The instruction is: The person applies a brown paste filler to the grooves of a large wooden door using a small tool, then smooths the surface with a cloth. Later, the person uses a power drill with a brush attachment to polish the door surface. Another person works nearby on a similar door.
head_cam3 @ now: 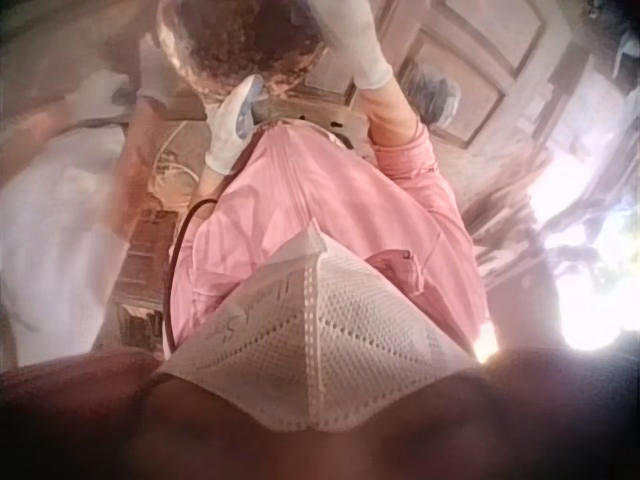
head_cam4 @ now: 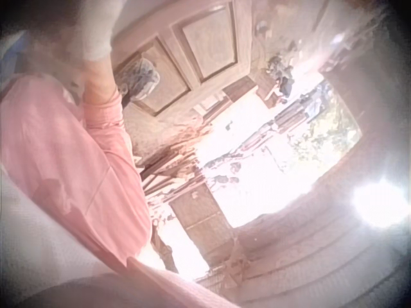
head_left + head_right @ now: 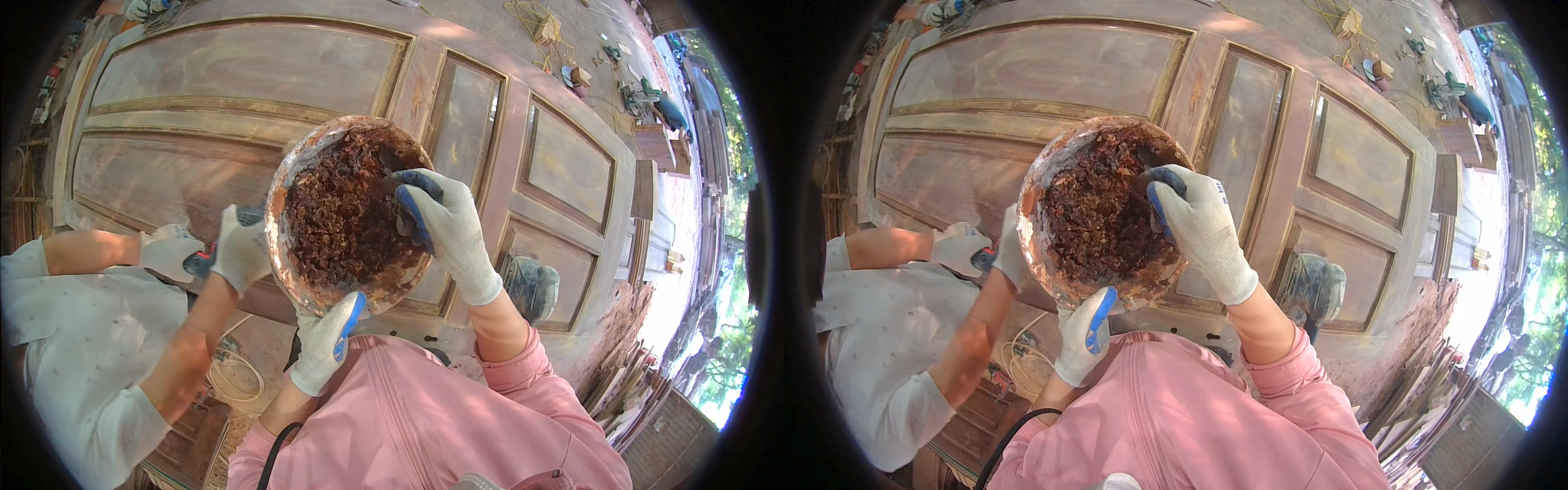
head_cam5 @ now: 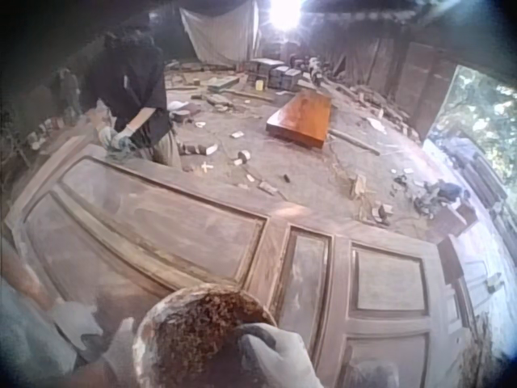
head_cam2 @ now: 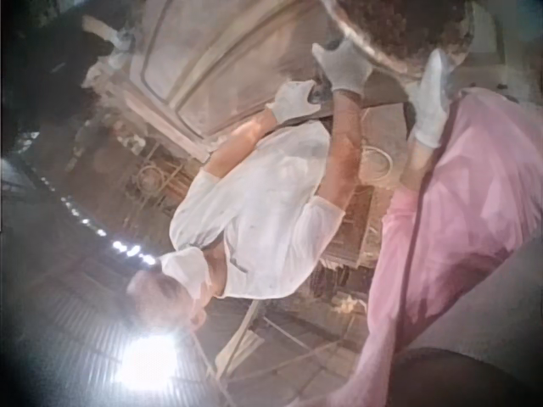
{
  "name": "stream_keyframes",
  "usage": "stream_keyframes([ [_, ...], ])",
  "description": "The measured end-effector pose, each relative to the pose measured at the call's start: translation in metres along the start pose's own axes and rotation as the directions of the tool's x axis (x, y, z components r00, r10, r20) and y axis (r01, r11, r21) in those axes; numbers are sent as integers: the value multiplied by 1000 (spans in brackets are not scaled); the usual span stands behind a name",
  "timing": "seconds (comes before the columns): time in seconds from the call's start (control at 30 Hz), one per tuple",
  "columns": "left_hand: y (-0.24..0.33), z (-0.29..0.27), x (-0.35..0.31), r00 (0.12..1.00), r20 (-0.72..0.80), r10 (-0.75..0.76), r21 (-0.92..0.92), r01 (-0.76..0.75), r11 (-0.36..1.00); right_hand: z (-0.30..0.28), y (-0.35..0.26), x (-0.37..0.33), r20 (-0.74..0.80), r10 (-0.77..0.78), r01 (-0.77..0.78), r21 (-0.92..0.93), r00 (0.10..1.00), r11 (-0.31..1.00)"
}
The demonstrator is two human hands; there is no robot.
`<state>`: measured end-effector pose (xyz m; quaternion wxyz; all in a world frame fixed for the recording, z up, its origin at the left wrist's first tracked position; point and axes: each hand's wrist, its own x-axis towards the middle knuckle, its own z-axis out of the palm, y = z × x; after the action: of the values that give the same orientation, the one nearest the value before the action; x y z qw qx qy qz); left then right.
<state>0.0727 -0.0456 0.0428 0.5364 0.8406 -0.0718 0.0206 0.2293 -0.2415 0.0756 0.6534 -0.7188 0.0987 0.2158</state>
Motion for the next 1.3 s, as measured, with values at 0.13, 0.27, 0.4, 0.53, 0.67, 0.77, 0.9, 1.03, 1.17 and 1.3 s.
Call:
stream_keyframes([
  [0.13, -7, -2, 3, 999, 42, 9, 72, -12, 997, -7, -4, 3, -35, -18, 21, 76, 999, 997],
  [0.27, -16, -5, -4, 993, 24, -119, 59, 118, 991, -24, -3, 19, -161, -116, 107, -68, 980, 992],
  [0.4, -25, -5, -18, 991, -8, -134, 222, 133, 966, -68, 41, 67, -197, -414, 242, -565, 889, 789],
  [0.53, -47, -10, -29, 989, 4, -145, 341, 135, 930, -99, 106, 136, -96, -569, 238, -842, 817, 484],
  [0.67, -56, -12, -37, 982, -50, -180, 299, 187, 936, -108, 126, 168, -3, -460, 132, -956, 888, 262],
  [0.77, -56, -15, -30, 986, -17, -166, 358, 162, 920, -110, 136, 174, 30, -499, 182, -949, 866, 258],
  [0.9, -60, -15, -31, 980, -18, -197, 333, 192, 923, -108, 139, 177, -79, -524, 177, -890, 848, 421],
  [1.03, -54, -19, -23, 980, 6, -199, 324, 187, 927, -109, 145, 178, -287, -509, 186, -699, 812, 690],
  [1.17, -42, -21, -17, 943, 11, -333, 178, 326, 929, -102, 139, 174, -270, -469, 162, -701, 841, 694],
  [1.3, -36, -19, -14, 913, -23, -407, 89, 408, 909, -94, 144, 177, -250, -489, 148, -755, 836, 639],
])
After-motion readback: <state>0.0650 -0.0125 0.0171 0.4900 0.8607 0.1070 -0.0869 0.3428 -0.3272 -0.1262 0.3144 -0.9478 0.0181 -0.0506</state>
